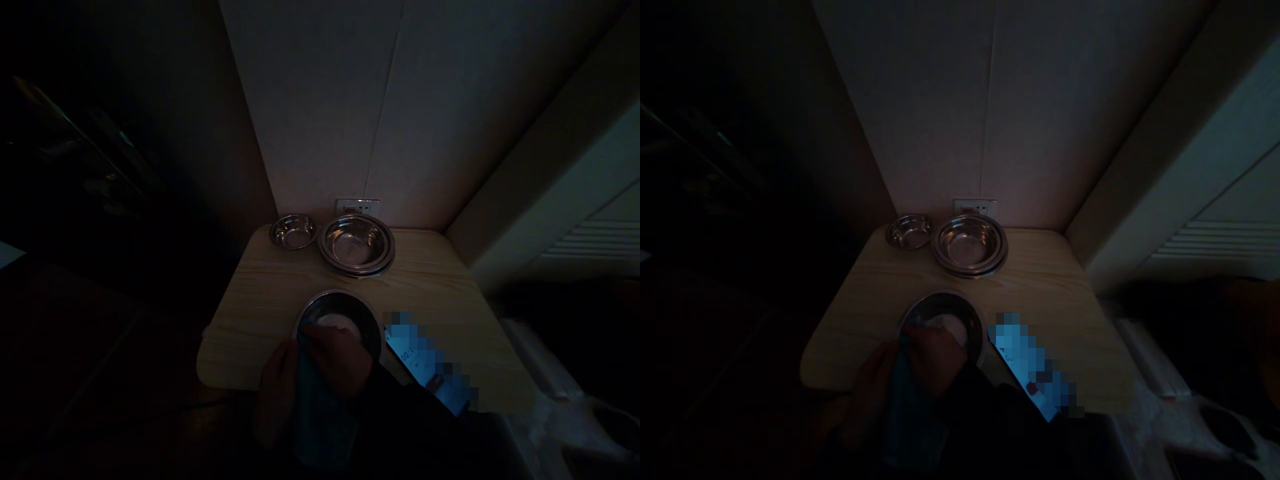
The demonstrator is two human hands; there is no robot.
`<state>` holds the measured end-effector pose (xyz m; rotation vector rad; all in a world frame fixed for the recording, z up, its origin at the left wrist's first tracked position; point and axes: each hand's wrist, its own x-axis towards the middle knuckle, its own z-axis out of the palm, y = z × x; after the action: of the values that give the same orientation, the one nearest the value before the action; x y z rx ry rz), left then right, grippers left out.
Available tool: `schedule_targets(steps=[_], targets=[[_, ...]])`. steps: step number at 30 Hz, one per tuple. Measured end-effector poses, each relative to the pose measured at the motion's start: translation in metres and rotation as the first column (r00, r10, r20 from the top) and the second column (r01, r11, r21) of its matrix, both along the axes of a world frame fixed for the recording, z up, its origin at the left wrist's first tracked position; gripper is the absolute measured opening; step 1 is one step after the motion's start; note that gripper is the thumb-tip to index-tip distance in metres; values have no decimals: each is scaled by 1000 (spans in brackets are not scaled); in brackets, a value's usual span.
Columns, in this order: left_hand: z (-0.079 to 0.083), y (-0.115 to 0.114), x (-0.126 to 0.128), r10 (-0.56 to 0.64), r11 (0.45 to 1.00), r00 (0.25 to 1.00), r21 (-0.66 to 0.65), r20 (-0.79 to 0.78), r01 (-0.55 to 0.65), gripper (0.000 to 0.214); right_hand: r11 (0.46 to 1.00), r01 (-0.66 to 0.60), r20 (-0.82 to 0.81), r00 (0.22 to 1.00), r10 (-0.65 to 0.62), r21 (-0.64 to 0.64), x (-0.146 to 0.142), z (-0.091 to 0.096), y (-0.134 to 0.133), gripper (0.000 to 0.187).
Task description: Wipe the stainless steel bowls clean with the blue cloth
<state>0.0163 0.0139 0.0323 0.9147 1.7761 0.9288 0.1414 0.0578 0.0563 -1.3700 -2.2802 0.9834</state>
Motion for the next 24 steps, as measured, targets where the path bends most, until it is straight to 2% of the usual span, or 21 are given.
schedule_targets(steps=[2, 3, 7, 10, 13, 18, 21, 24], targets=[[0, 1, 0, 4, 1000, 999, 6, 46, -4, 41, 992, -117, -18, 993, 117, -43, 3, 1, -2, 35], [0, 1, 1, 1, 1000, 998, 9, 59, -1, 40, 992, -121, -25, 992, 120, -47, 4, 2, -2, 35], [-1, 2, 1, 15, 1000, 999, 3, 43, -16, 35, 1000, 5, -27, 1000, -4, 11, 1, 0, 0, 39], [-4, 1, -3, 60, 998, 995, 13, 76, -62, 37, 995, -96, -5, 995, 96, -4, 2, 0, -5, 35], [-11, -1, -6, 83, 995, 993, 41, 83, -87, 36, 992, -121, 56, 991, 123, -36, 5, 4, -14, 32], [-25, -5, -10, 85, 993, 996, 82, 25, -87, 24, 993, -66, 151, 987, 51, 94, -5, 9, -20, 29], [-26, -7, -14, 73, 995, 997, 67, 13, -74, 23, 994, -63, 311, 950, 31, 92, -8, 12, -24, 23], [-20, -7, -13, 40, 999, 999, 33, 22, -40, 27, 979, -138, 369, 926, 75, 147, 6, 10, -31, 16]])
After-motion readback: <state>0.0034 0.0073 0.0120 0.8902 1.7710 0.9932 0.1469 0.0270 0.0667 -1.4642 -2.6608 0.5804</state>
